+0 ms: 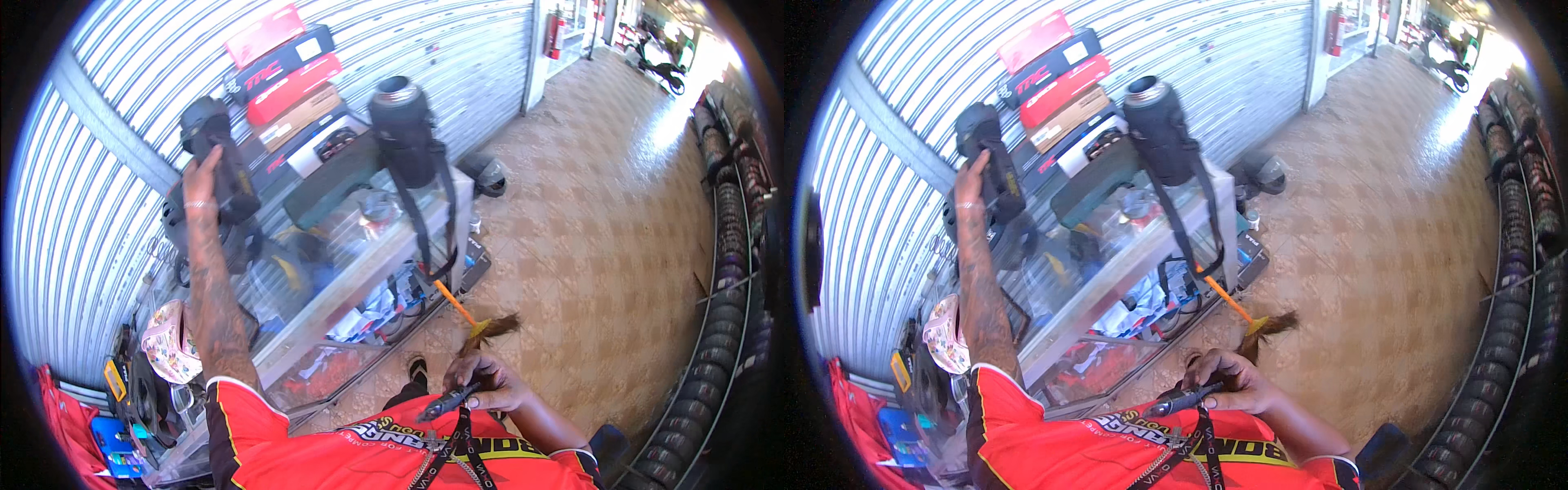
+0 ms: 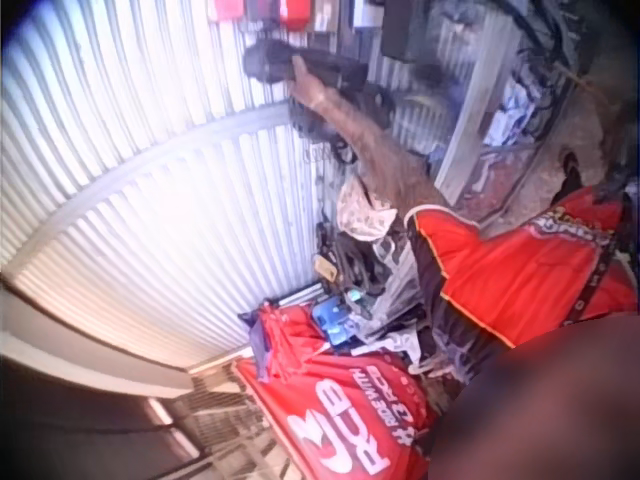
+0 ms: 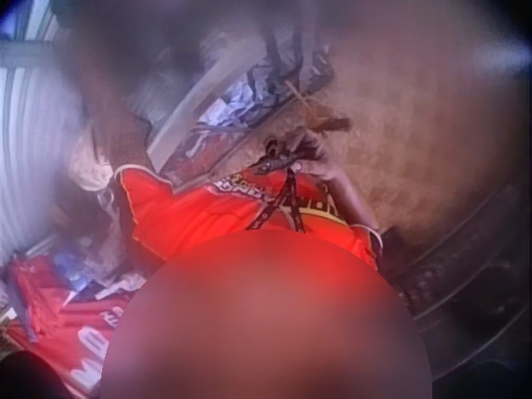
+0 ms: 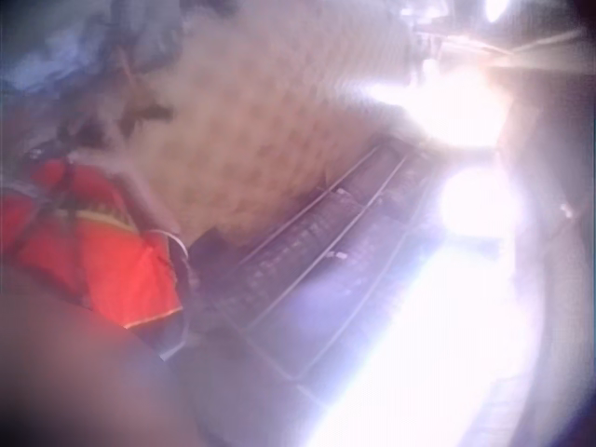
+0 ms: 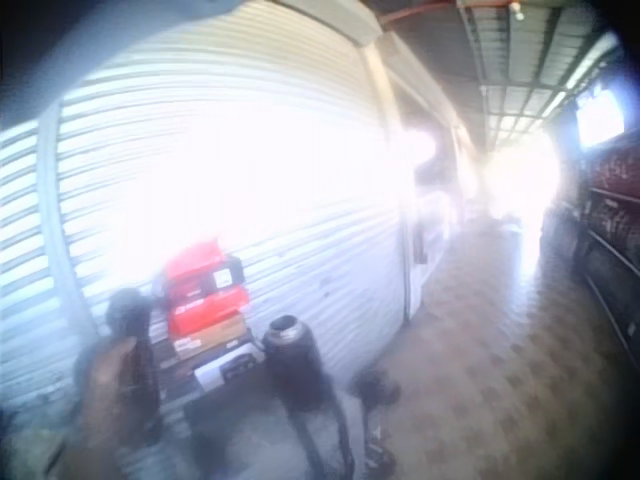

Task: The person retrieves a flashlight and approaches a white motorcycle. They illuminate the rear wheel area and use a T-handle wrench to loosen and tighten bolts on the rear axle. The person then uses a screwdriver to adjust components near the rear fender and under the seat. The task involves inspecting and adjusting mechanical parts of the motorcycle.

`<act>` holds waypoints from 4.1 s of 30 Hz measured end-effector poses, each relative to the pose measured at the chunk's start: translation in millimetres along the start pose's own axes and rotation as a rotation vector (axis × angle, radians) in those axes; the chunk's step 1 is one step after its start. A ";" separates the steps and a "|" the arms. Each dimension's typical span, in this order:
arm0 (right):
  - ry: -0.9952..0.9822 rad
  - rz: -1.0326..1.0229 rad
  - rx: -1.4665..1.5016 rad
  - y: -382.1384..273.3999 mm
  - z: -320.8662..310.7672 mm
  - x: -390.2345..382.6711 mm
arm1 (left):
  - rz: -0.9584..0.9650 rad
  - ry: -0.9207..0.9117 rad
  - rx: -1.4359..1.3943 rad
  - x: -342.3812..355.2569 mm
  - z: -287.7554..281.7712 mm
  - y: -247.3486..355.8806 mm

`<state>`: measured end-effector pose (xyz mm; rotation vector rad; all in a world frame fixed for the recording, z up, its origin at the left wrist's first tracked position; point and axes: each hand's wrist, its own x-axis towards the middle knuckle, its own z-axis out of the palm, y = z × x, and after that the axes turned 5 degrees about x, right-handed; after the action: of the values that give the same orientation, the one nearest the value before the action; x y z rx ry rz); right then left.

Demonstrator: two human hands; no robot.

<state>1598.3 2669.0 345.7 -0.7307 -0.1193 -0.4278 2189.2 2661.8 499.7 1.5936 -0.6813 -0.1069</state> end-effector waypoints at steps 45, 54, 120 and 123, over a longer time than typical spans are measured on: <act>1.343 -0.165 -0.706 -710.9 -617.6 -378.1 | -0.273 -1.614 -0.174 -592.3 1090.2 103.8; 0.974 -0.452 -0.669 -928.0 -804.3 -383.5 | -0.147 -1.468 0.007 -572.2 1349.8 155.7; 1.561 1.070 -1.010 -2335.7 -2203.2 -885.6 | -0.429 -1.654 0.066 -395.8 3510.4 397.3; 1.444 0.694 -0.762 -2546.3 -2254.6 -801.3 | -0.362 -1.630 0.065 -391.4 3607.2 429.0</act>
<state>-288.4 -257.2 50.8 -0.9766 1.6856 -0.2309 82.6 -307.7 195.7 1.4131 -1.5665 -1.7818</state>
